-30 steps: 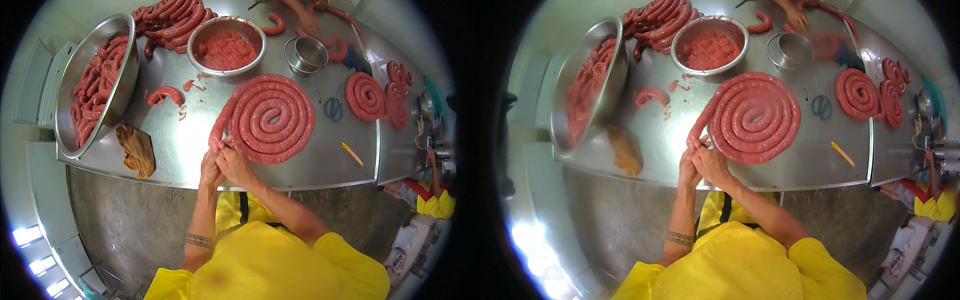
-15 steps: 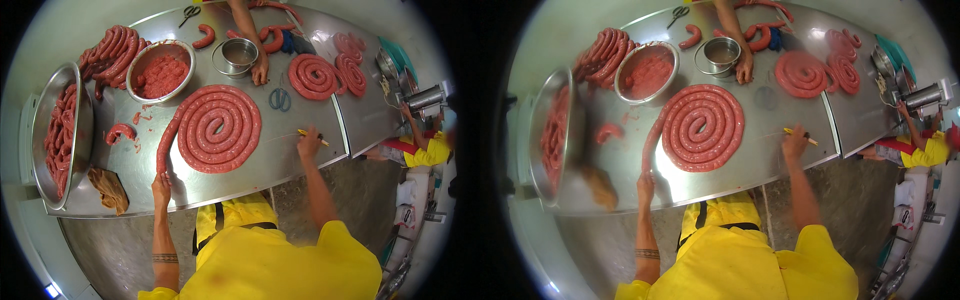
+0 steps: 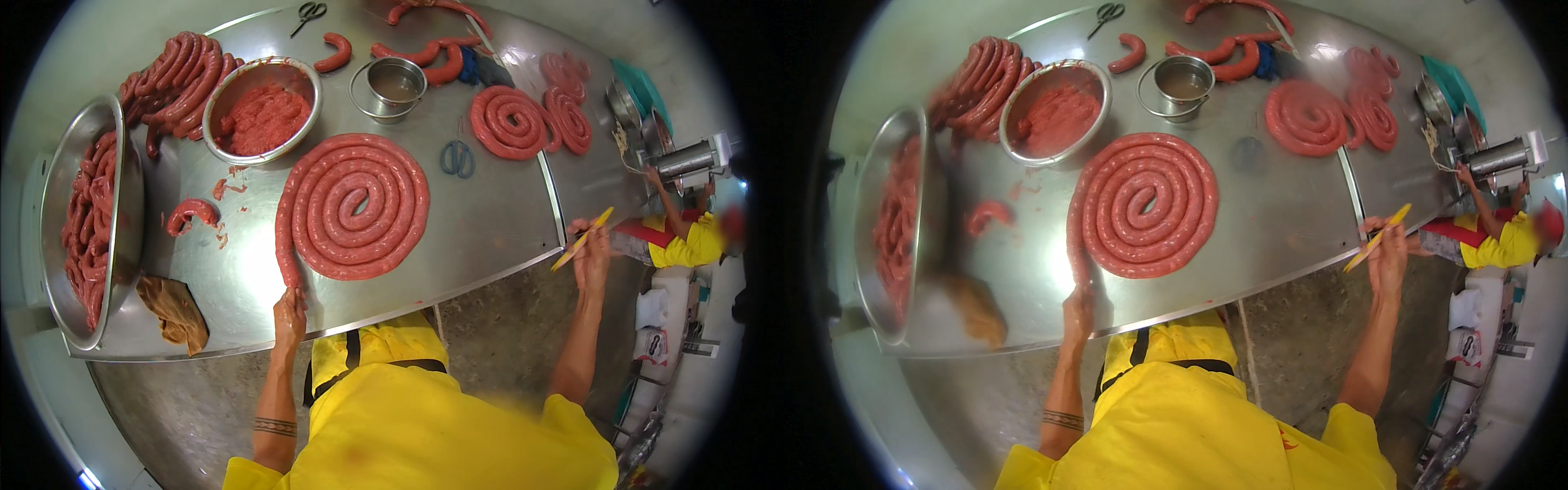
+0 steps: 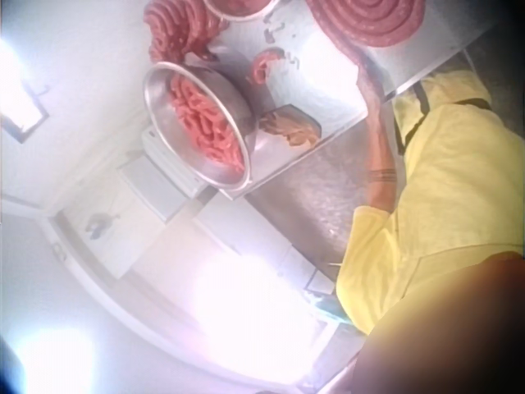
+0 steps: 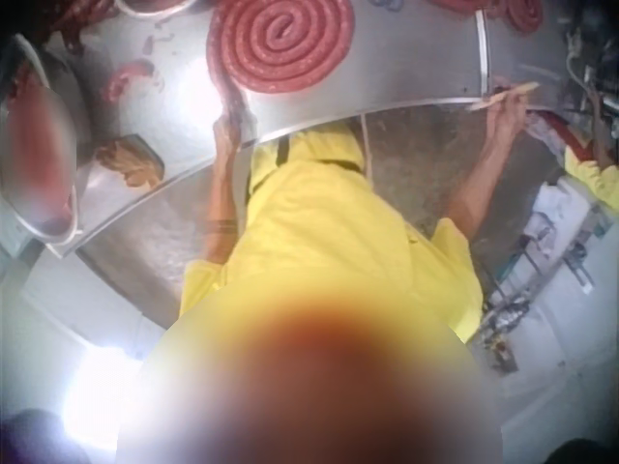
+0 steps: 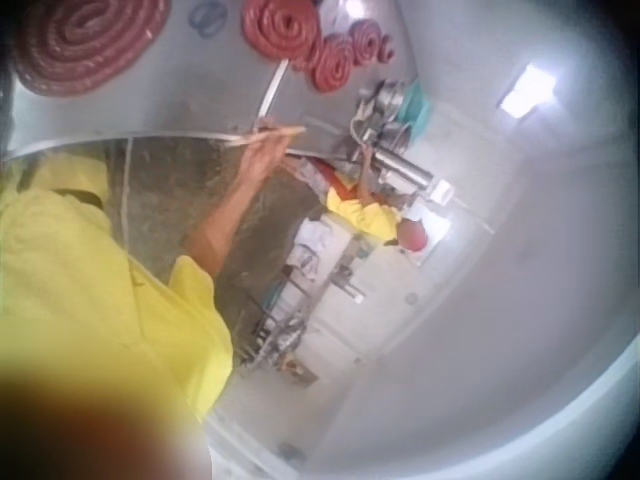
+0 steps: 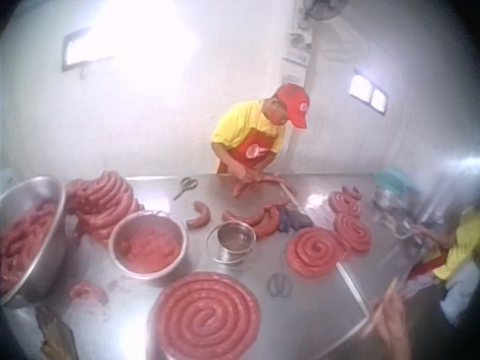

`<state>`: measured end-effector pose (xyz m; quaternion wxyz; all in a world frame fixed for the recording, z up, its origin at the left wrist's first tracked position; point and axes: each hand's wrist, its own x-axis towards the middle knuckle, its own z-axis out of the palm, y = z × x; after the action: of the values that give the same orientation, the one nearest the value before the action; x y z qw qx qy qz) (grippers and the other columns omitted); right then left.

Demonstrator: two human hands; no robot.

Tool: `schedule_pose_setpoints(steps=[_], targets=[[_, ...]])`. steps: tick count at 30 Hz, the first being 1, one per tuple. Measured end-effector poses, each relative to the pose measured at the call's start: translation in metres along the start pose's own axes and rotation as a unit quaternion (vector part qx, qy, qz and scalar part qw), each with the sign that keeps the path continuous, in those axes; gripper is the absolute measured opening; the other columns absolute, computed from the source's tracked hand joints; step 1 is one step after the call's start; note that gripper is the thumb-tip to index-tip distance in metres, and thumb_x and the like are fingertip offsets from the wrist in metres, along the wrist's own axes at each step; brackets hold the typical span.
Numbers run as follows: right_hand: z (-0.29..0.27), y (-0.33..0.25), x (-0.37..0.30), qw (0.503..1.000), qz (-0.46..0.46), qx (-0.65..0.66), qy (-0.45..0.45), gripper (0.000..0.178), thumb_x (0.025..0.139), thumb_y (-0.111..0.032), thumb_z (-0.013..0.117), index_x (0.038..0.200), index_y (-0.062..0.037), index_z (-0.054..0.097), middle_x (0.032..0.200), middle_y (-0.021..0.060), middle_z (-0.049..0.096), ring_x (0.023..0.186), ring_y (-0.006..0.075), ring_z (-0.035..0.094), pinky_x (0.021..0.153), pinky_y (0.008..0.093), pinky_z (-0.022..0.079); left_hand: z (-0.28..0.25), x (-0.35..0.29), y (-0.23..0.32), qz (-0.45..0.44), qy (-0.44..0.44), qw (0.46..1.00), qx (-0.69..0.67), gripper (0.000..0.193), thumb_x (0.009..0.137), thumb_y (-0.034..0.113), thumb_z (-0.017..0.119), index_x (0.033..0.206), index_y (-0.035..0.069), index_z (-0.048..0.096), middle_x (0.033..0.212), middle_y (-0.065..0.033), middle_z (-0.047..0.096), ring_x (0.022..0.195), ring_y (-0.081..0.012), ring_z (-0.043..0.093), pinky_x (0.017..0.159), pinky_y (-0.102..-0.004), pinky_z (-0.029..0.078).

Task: The person coils long strands of raw sausage on a stainless steel table, using a yellow tool to puncture air bubbles and scissors to cut the strands into sections. The finished coils are placed into a large metal bowl.

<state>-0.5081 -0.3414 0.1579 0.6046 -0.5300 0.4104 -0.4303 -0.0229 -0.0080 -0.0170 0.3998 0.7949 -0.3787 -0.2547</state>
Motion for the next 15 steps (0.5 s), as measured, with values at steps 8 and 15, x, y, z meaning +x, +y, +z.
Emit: schedule_pose_setpoints(steps=[8, 15], targets=[[0.311, 0.171, -0.078, 0.807, 0.18, -0.194, -0.528, 0.024, 0.102, -0.009, 0.052, 0.125, -0.0014, 0.053, 0.105, 0.0084, 0.065, 0.102, 0.0174, 0.066, 0.088, 0.0331, 0.053, 0.021, 0.005, -0.014, -0.143, -0.021, 0.886, -0.441, 0.03, 0.11, 0.023, 0.043, 0.101, 0.0, 0.06, 0.089, -0.0071, 0.068, 0.077, -0.0153, 0.064, 0.072, -0.0304, 0.056], [0.521, 0.216, -0.022, 0.767, 0.515, 0.236, -0.302, 0.018, 0.096, -0.002, 0.051, 0.114, -0.0015, 0.047, 0.099, 0.022, 0.063, 0.085, 0.0347, 0.066, 0.072, 0.047, 0.057, 0.001, -0.009, -0.036, -0.232, 0.009, 0.664, -0.711, 0.027, 0.108, 0.03, 0.046, 0.099, 0.007, 0.056, 0.071, -0.0007, 0.056, 0.045, -0.0076, 0.035, 0.042, -0.0224, 0.029]])
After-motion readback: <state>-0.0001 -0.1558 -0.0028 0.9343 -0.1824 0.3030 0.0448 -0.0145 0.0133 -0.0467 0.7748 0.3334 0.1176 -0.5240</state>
